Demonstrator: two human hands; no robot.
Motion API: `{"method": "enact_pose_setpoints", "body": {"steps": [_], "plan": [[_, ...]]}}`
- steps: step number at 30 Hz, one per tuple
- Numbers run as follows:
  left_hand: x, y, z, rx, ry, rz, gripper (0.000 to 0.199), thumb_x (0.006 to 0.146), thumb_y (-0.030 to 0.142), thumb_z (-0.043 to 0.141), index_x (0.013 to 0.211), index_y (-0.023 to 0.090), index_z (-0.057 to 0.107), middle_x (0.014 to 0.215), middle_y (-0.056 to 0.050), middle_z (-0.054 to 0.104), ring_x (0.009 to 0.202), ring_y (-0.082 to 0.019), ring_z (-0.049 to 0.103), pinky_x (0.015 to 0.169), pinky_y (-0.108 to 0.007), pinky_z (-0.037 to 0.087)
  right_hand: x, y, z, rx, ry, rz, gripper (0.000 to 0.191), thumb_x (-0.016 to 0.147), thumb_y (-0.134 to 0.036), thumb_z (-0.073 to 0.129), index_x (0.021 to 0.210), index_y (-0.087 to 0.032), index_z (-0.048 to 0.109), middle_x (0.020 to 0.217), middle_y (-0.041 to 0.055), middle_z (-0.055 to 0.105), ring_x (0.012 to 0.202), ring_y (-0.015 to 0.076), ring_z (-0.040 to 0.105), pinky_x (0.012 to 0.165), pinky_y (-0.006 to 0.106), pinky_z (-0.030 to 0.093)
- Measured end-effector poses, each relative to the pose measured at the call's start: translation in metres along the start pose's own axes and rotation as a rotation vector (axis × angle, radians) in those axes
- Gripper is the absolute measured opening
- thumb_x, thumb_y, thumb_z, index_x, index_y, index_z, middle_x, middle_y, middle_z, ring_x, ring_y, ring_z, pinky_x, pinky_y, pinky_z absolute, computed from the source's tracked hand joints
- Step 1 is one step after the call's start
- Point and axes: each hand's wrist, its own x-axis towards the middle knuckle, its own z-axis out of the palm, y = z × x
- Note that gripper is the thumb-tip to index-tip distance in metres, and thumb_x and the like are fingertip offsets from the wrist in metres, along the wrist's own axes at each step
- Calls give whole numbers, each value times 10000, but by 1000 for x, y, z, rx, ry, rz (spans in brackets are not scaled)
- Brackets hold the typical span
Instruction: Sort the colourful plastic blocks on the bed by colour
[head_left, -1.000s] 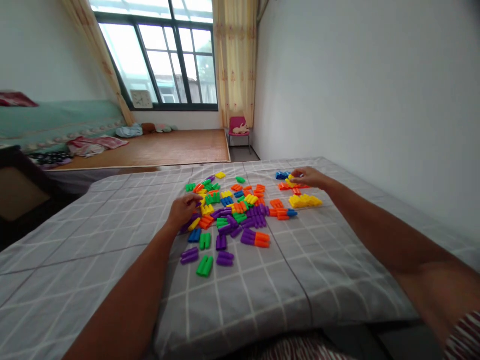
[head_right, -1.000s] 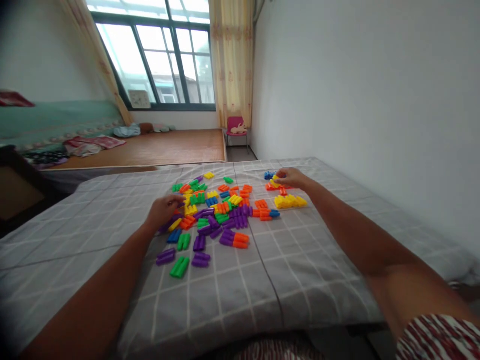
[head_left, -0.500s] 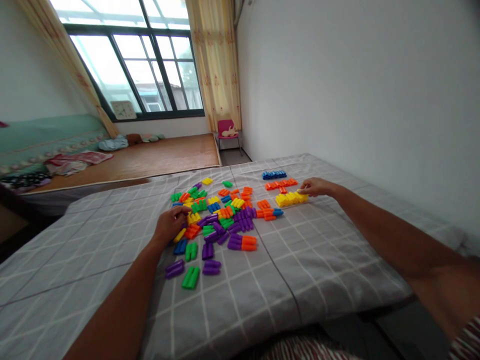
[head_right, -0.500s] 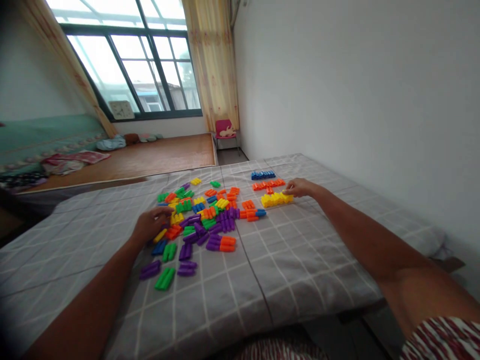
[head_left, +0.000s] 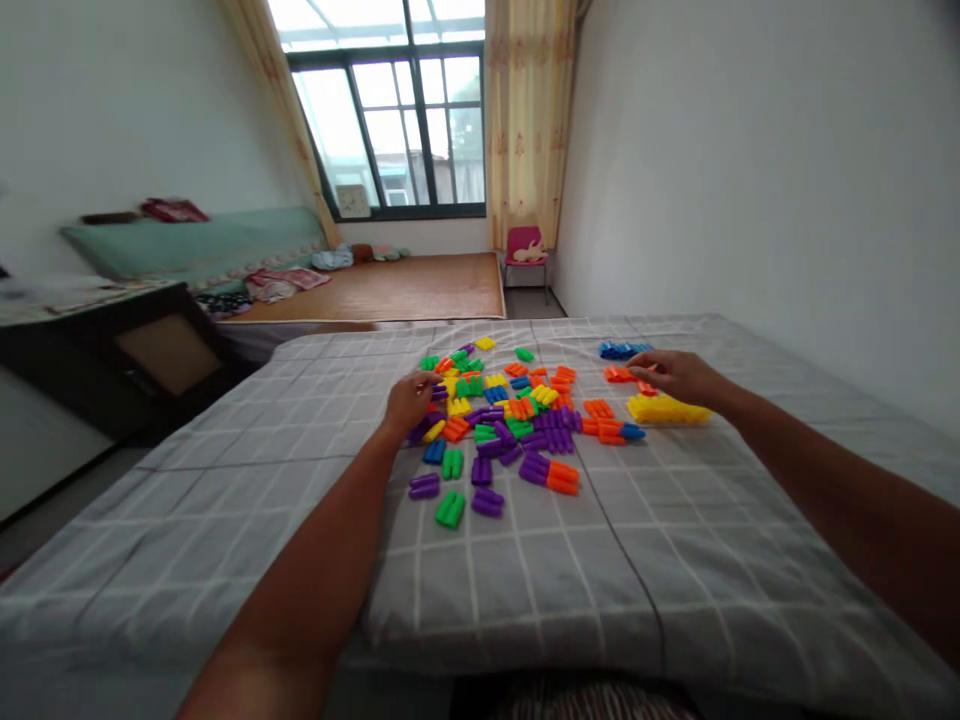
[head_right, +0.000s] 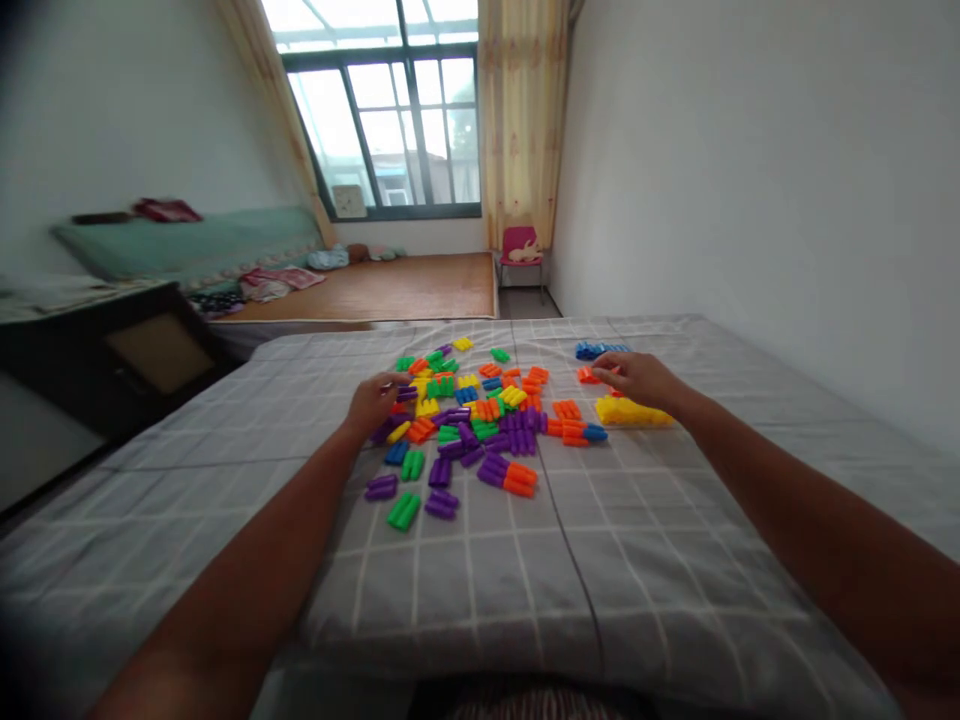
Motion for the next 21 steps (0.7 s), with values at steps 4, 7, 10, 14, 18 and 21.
{"method": "enact_pose_setpoints", "body": {"steps": [4, 7, 10, 14, 18, 21], "plan": [[-3, -10, 6, -28, -125, 7, 272, 833, 255, 478, 945, 182, 714, 1007, -57, 717, 978, -186, 648, 891, -326, 516, 21, -83, 46, 154, -105, -342, 397, 860, -505, 508, 1083, -226, 682, 1003, 67, 712, 819, 198, 651, 718, 307, 503], [-4, -14, 8, -16, -158, 76, 243, 831, 250, 519, 968, 182, 707, 1041, -56, 697, 1028, -179, 620, 953, -317, 481, 37, -130, 81, 166, -163, -569, 382, 847, -474, 551, 1130, -246, 668, 1094, 68, 690, 962, 221, 630, 858, 359, 484], [-5, -17, 7, 59, -98, 68, 240, 835, 201, 515, 988, 190, 699, 1064, -59, 674, 1065, -177, 593, 983, -314, 456, 56, -154, 108, 125, -229, -680, 354, 837, -421, 587, 1142, -260, 666, 1139, 66, 672, 1052, 224, 597, 952, 379, 436], [-6, -19, 0, 166, -25, -89, 341, 813, 204, 563, 1146, 208, 637, 1111, -66, 642, 1016, -182, 606, 925, -302, 479, 89, -163, 125, 30, -219, -655, 261, 851, -329, 576, 1049, -213, 701, 1050, 83, 692, 1008, 226, 609, 929, 365, 437], [-7, -18, -6, 236, -46, -189, 319, 800, 204, 575, 1108, 201, 658, 1081, -68, 666, 979, -189, 620, 872, -285, 479, 124, -185, 133, -17, -121, -540, 253, 840, -297, 590, 1026, -166, 699, 1009, 95, 702, 931, 218, 630, 858, 331, 461], [-7, -17, -9, 252, -111, -214, 251, 846, 244, 522, 1012, 209, 707, 1027, -63, 706, 965, -200, 631, 840, -286, 477, 139, -216, 145, -7, -106, -511, 277, 863, -210, 528, 1089, -175, 685, 1056, 82, 705, 939, 195, 635, 842, 302, 467]]}}
